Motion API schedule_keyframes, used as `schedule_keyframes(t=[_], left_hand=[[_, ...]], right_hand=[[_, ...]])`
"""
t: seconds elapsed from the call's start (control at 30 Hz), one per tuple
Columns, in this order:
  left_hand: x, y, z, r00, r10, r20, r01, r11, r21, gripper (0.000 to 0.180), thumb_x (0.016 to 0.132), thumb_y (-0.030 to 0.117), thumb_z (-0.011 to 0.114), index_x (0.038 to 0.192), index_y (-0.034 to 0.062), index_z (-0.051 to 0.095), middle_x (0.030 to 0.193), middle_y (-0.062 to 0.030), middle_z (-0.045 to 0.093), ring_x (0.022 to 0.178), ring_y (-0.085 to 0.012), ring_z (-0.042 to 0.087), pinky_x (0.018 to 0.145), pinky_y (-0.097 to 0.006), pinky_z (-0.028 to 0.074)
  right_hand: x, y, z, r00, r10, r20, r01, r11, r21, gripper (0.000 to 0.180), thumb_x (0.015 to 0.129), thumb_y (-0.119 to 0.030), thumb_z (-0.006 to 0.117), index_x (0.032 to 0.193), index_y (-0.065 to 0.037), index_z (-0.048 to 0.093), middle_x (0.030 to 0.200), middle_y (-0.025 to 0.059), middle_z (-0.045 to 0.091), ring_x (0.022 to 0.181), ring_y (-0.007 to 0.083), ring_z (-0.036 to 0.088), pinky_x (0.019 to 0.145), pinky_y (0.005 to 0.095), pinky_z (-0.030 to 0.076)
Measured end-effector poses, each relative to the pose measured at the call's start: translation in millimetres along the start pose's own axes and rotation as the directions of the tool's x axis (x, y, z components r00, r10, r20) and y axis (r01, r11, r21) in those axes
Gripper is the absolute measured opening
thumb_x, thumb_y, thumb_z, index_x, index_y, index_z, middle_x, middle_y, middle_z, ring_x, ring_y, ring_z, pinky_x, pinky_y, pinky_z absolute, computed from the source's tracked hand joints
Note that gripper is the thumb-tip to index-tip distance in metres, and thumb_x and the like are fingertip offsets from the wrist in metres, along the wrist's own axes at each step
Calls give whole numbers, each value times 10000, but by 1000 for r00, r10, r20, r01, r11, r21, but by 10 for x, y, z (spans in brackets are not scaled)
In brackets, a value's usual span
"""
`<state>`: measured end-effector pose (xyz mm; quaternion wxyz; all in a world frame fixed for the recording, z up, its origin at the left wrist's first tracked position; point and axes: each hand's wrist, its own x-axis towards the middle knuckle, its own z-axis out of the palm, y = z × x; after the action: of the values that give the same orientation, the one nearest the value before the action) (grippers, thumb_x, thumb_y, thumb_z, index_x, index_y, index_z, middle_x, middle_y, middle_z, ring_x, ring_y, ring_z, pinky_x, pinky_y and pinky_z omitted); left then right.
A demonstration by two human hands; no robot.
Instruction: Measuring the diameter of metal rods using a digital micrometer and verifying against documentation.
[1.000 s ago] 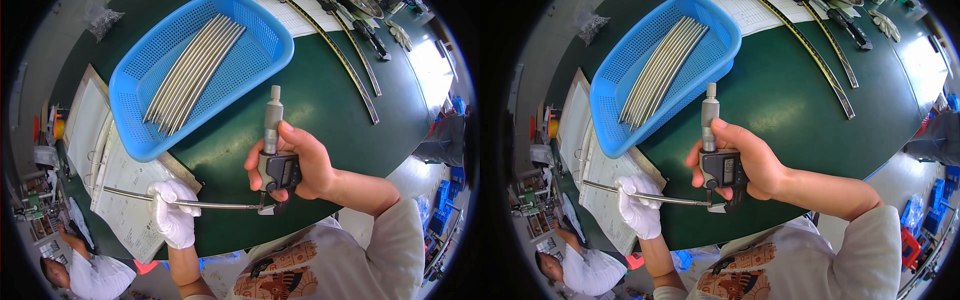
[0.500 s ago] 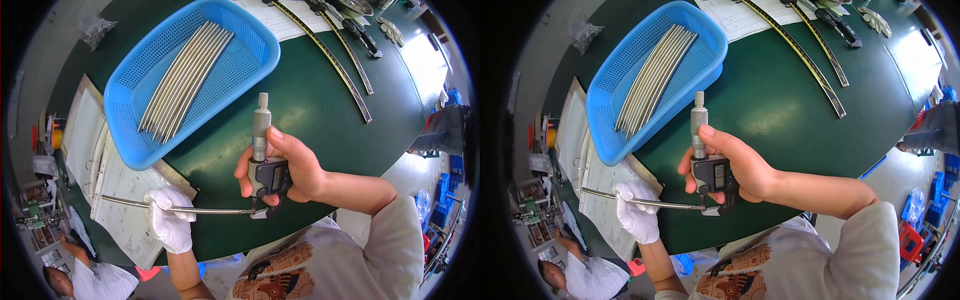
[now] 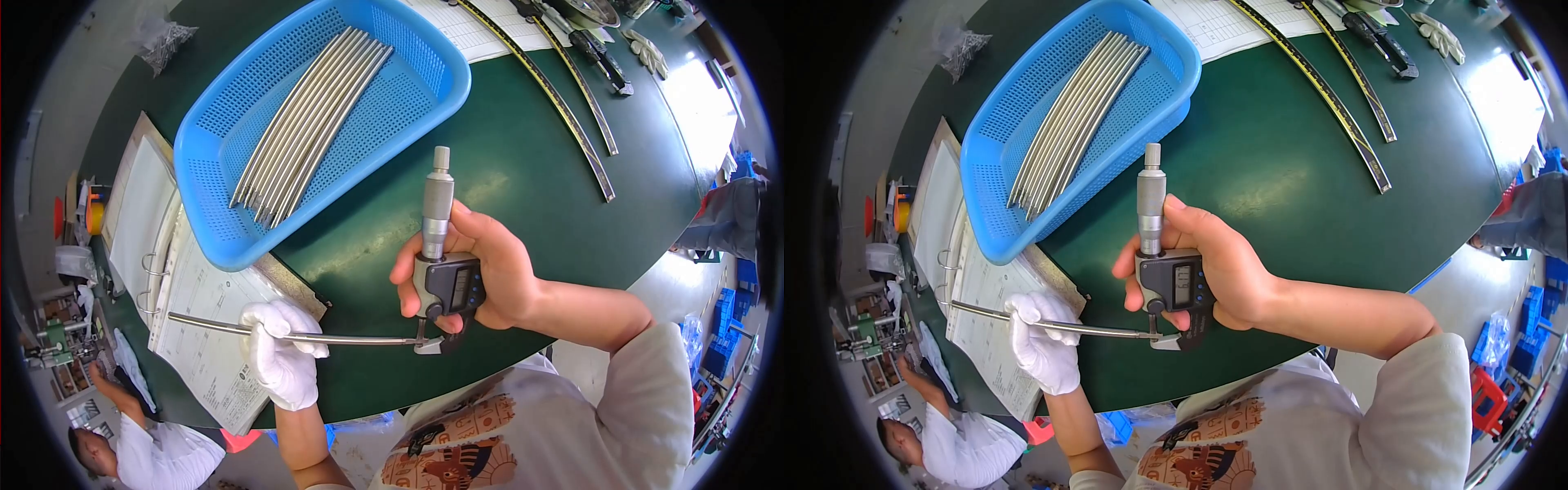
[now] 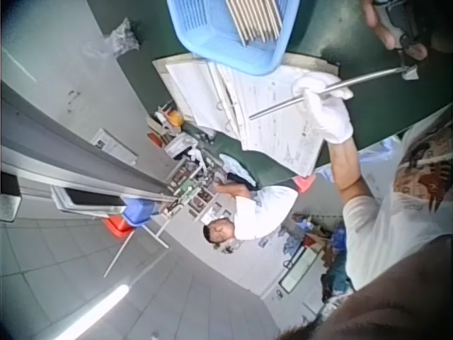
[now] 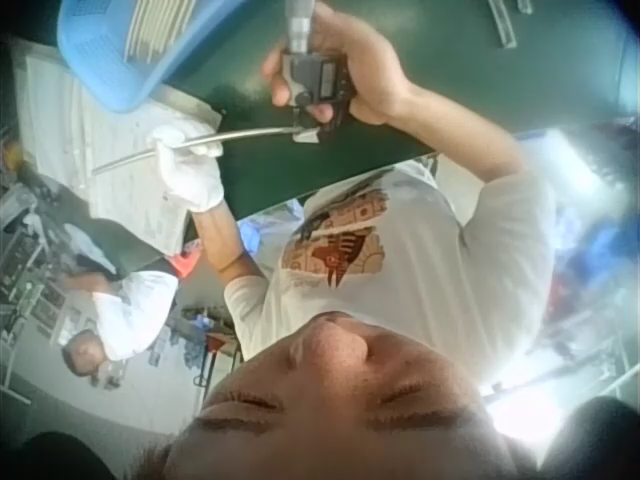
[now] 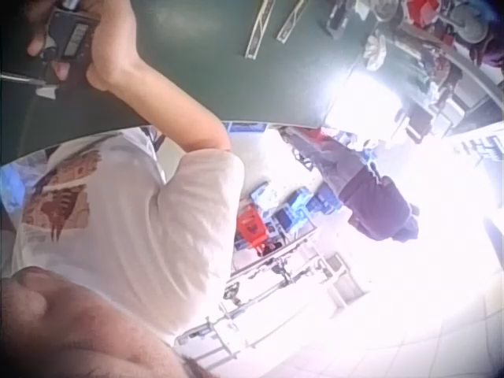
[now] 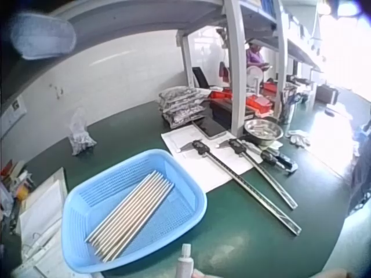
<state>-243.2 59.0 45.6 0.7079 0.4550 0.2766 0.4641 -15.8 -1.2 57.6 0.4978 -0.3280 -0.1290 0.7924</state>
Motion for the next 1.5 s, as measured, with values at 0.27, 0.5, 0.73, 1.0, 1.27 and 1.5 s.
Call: schedule_keyframes(t=[0.27, 0.5, 0.73, 1.0, 1.27, 1.5], left_hand=[[-6, 3, 5, 1000, -9, -7, 9, 1000, -3, 194, 914, 189, 380, 777, 61, 428, 557, -79, 435, 417, -153, 431, 395, -254, 408], [-8, -7, 0, 1000, -3, 6, 3, 1000, -12, 196, 912, 189, 386, 775, 57, 434, 557, -83, 436, 421, -158, 436, 394, -256, 408], [-2, -5, -1, 1000, -11, 11, 11, 999, -32, 193, 911, 195, 388, 780, 60, 429, 566, -85, 437, 427, -158, 435, 397, -257, 412], [-13, 4, 4, 1000, -13, 21, 13, 1000, 16, 200, 906, 206, 402, 775, 56, 423, 573, -95, 445, 435, -163, 454, 402, -256, 421], [-16, -5, -3, 999, -15, 43, 15, 1000, -6, 199, 904, 203, 406, 777, 52, 426, 573, -100, 450, 438, -169, 460, 410, -259, 430], [-13, -9, -1, 999, -12, 33, 12, 1000, -14, 198, 899, 204, 416, 783, 44, 433, 582, -105, 455, 443, -174, 461, 412, -267, 430]], right_hand=[[-7, 8, 6, 999, -39, -5, 39, 999, -36, 621, 864, -574, 266, 871, -25, 555, 695, 94, 597, 464, 122, 476, 428, 232, 382], [-9, 17, 6, 999, -45, 3, 45, 999, -13, 602, 874, -559, 272, 865, -27, 553, 683, 89, 595, 449, 124, 470, 417, 233, 382], [-15, 12, 4, 1000, -5, 12, 5, 1000, 18, 651, 878, -566, 198, 905, -23, 556, 721, 106, 598, 465, 131, 469, 455, 237, 396], [-12, 13, 6, 1000, -17, 16, 17, 1000, 12, 648, 865, -573, 218, 902, -21, 558, 718, 107, 597, 462, 137, 470, 447, 237, 392], [-9, 33, 1, 999, -32, -4, 32, 999, -18, 624, 860, -580, 270, 867, -24, 552, 701, 91, 595, 457, 124, 469, 432, 230, 385], [-9, 42, 2, 999, -49, -3, 49, 998, -27, 645, 868, -582, 236, 876, -20, 554, 702, 93, 595, 462, 126, 469, 433, 235, 388]])
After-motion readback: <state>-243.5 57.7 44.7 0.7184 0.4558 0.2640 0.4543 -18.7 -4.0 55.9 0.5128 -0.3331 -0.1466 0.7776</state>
